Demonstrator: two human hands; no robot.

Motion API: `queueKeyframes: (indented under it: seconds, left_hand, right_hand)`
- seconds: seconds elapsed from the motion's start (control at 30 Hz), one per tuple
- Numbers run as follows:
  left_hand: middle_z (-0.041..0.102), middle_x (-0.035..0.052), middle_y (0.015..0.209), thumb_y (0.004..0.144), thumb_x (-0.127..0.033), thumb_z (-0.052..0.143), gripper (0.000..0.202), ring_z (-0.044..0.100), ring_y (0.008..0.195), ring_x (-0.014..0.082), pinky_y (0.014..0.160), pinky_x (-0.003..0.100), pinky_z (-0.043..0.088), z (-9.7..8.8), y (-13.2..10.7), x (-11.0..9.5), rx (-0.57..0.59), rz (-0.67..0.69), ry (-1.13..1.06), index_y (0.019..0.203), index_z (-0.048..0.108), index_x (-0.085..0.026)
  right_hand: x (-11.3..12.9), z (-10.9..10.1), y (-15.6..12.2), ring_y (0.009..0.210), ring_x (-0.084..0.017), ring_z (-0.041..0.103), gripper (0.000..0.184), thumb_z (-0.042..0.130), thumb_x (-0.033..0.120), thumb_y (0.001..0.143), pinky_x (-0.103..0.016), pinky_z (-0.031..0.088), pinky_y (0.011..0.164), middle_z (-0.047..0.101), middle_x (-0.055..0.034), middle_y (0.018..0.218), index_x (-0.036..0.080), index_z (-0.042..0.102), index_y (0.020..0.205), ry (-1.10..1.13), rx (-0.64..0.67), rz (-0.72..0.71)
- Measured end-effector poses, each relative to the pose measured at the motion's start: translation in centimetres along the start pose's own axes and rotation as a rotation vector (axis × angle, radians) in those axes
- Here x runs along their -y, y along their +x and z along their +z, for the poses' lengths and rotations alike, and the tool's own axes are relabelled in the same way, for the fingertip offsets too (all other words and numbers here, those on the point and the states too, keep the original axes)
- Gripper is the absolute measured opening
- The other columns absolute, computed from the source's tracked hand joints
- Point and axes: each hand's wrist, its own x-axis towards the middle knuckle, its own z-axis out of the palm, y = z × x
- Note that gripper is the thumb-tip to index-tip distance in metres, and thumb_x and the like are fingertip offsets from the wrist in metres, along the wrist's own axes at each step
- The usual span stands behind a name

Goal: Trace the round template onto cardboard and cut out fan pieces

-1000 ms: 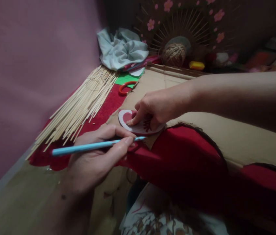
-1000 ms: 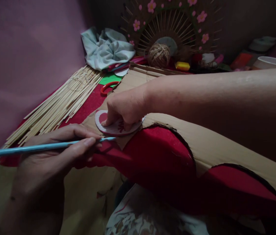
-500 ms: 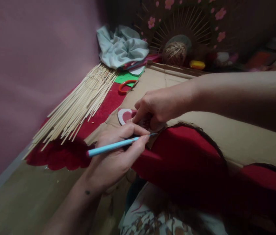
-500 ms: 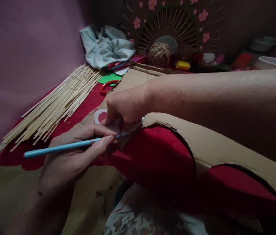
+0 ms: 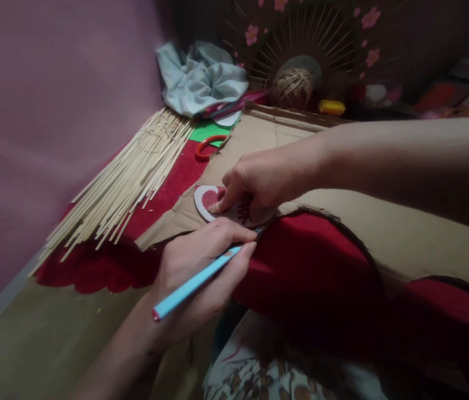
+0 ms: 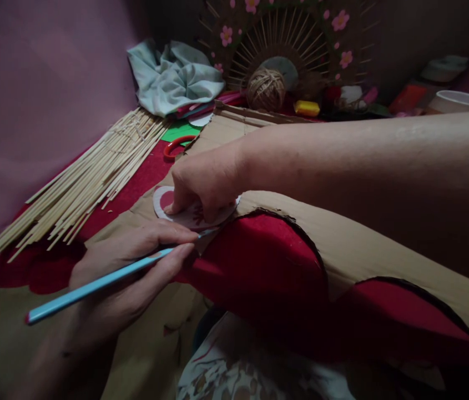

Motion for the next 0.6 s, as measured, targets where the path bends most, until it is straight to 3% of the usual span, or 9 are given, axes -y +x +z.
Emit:
queueKeyframes:
  seconds: [0.17, 0.6]
  left_hand:
    - [0.07, -0.0012, 0.085, 0.08, -0.018, 0.053, 0.015, 0.066, 0.073, 0.014, 0.069, 0.022, 0.052, 0.1, -0.3, -0.3, 0.03, 0.103, 0.078, 0.092, 0.062, -0.024]
    - [0.07, -0.0075, 0.088, 0.079, -0.025, 0.058, 0.012, 0.065, 0.082, 0.0145, 0.073, 0.023, 0.051, -2.3, -1.7, -0.2, 0.003, -0.117, 0.014, 0.089, 0.062, -0.03]
  right_hand:
    - [-0.3, 0.0, 0.0, 0.069, -0.01, 0.052, 0.058, 0.066, 0.013, 0.067, -0.021, 0.036, 0.059, 0.064, 0.0054, 0.09, 0.031, 0.057, 0.121, 0.001, -0.013, -0.022]
    - [-0.2, 0.0, 0.2, 0.073, -0.011, 0.053, 0.06, 0.068, 0.012, 0.067, -0.022, 0.038, 0.064, 0.063, 0.006, 0.084, 0.032, 0.056, 0.122, -0.018, -0.004, -0.021]
